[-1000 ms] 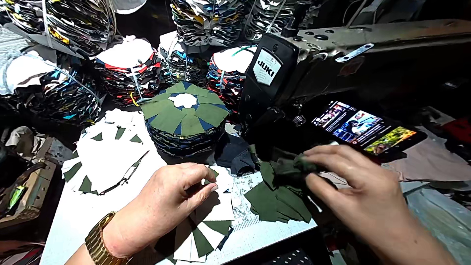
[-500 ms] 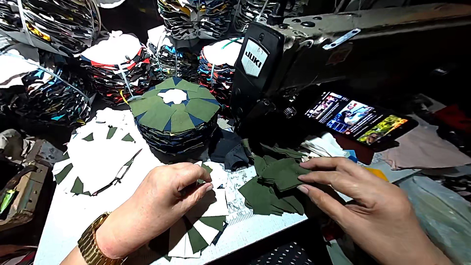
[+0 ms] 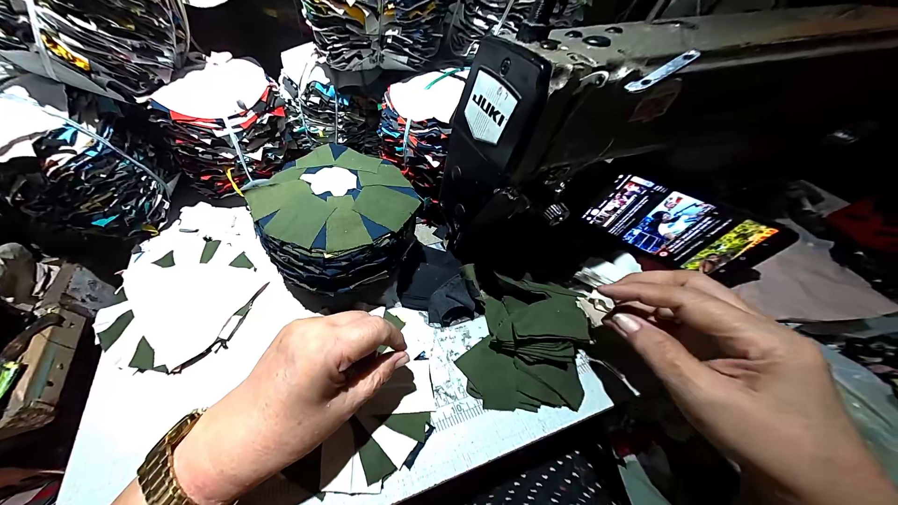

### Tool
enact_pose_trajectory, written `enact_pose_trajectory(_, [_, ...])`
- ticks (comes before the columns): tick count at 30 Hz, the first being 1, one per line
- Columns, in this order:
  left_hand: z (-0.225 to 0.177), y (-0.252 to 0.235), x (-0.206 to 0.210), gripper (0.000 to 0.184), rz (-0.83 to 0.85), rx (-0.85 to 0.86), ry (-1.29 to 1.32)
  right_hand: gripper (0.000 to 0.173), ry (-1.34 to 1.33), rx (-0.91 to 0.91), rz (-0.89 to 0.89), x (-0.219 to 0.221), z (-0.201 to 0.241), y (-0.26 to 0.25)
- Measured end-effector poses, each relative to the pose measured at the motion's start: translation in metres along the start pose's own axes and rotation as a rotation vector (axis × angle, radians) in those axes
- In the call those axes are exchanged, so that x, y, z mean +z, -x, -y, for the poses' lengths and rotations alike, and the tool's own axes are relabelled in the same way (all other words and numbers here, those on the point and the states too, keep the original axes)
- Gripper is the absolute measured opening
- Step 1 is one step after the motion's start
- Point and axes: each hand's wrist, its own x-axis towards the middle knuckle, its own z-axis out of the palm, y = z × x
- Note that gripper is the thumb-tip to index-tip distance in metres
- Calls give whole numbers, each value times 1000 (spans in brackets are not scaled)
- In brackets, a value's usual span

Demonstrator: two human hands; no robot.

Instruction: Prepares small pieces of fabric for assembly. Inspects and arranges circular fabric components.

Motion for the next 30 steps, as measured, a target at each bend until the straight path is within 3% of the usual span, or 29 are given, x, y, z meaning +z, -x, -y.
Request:
enact_pose_trajectory(5, [0,1,2,13,-4,0,-2,36,85,-85,92,11,-8,-1])
enact_pose_trajectory(8, [2,1,2,13,-9,-5,1,30,109,-136,97,16,-11,-1])
enact_pose_trajectory(18, [1,0,1,13,-2,7,1,19,112,-278,-180,20,8,-7])
enact_pose_trajectory(23, [1,0,0,13,4,-1,-16,28,233,-332,138,20,-6,1])
enact_pose_trajectory(30, [1,-1,1,13,13,30,-43,27,233,-319,159,11,-9,4])
